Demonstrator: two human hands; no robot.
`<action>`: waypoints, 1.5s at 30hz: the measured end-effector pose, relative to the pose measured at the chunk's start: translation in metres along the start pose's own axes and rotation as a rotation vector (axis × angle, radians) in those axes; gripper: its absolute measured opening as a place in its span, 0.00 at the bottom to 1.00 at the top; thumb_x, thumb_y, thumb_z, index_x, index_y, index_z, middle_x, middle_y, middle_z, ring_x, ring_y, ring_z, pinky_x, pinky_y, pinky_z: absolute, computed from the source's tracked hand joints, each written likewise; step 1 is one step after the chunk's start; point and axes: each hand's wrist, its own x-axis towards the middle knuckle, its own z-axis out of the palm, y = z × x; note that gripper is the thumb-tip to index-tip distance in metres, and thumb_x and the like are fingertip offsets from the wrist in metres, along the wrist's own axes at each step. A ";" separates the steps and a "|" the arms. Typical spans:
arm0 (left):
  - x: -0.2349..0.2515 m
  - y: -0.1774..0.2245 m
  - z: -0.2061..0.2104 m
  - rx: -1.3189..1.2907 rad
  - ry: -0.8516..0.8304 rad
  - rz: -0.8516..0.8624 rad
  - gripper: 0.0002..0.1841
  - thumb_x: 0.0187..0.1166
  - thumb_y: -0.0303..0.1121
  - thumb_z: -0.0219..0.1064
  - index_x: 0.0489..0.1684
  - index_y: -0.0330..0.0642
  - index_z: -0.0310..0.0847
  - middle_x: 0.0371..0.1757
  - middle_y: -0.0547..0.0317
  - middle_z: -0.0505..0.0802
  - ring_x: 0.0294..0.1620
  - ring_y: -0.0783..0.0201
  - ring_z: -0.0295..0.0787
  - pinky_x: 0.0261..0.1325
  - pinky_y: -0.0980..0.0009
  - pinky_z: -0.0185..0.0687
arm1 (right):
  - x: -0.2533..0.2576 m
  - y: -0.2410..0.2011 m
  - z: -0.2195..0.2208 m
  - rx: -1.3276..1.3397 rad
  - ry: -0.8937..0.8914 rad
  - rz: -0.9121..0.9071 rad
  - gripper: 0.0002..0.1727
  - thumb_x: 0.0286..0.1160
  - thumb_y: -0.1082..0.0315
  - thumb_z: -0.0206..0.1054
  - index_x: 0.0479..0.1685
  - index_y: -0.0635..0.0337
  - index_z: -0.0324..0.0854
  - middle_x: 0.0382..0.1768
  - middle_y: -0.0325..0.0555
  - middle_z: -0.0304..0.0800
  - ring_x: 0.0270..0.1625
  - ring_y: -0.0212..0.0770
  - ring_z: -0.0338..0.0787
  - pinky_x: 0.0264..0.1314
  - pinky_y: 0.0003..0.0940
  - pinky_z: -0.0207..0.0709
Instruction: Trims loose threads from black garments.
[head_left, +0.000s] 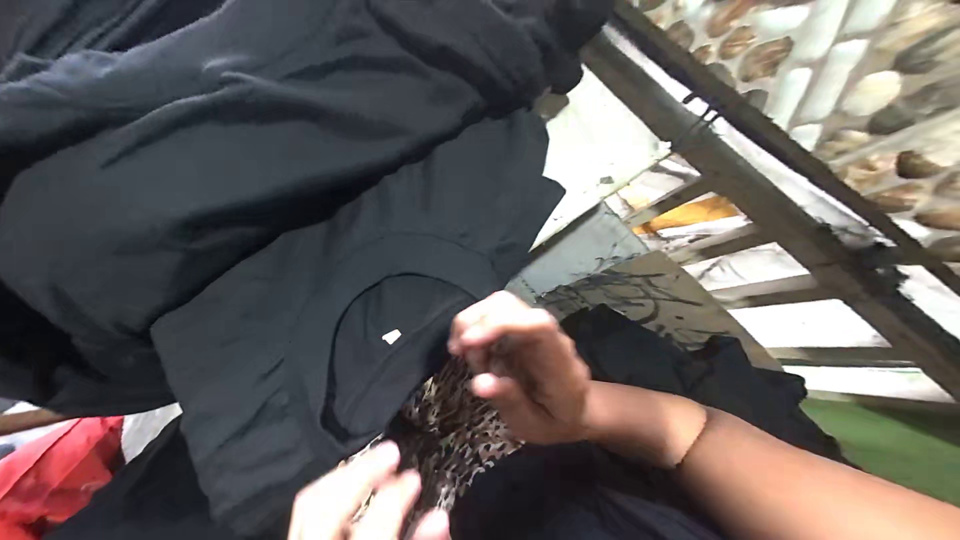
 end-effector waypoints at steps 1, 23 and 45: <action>0.014 -0.001 0.012 0.069 -0.008 -0.016 0.20 0.89 0.53 0.55 0.39 0.47 0.83 0.52 0.67 0.87 0.61 0.78 0.80 0.68 0.83 0.70 | 0.000 0.000 -0.012 -0.048 0.062 -0.005 0.13 0.93 0.54 0.54 0.60 0.52 0.72 0.43 0.35 0.82 0.39 0.19 0.82 0.42 0.12 0.77; 0.090 -0.013 0.108 -0.781 -0.162 -0.256 0.10 0.81 0.26 0.64 0.27 0.50 0.79 0.31 0.81 0.84 0.34 0.88 0.81 0.38 0.89 0.79 | -0.004 0.025 -0.075 -0.601 -0.031 0.085 0.18 0.82 0.57 0.64 0.44 0.68 0.83 0.21 0.43 0.81 0.21 0.31 0.76 0.25 0.21 0.70; 0.058 0.014 0.109 0.278 -0.032 0.108 0.12 0.75 0.26 0.68 0.46 0.25 0.90 0.28 0.47 0.91 0.29 0.59 0.88 0.35 0.74 0.81 | 0.054 0.020 -0.074 -0.425 -0.333 0.296 0.08 0.73 0.71 0.67 0.30 0.65 0.87 0.20 0.45 0.83 0.24 0.39 0.83 0.28 0.34 0.74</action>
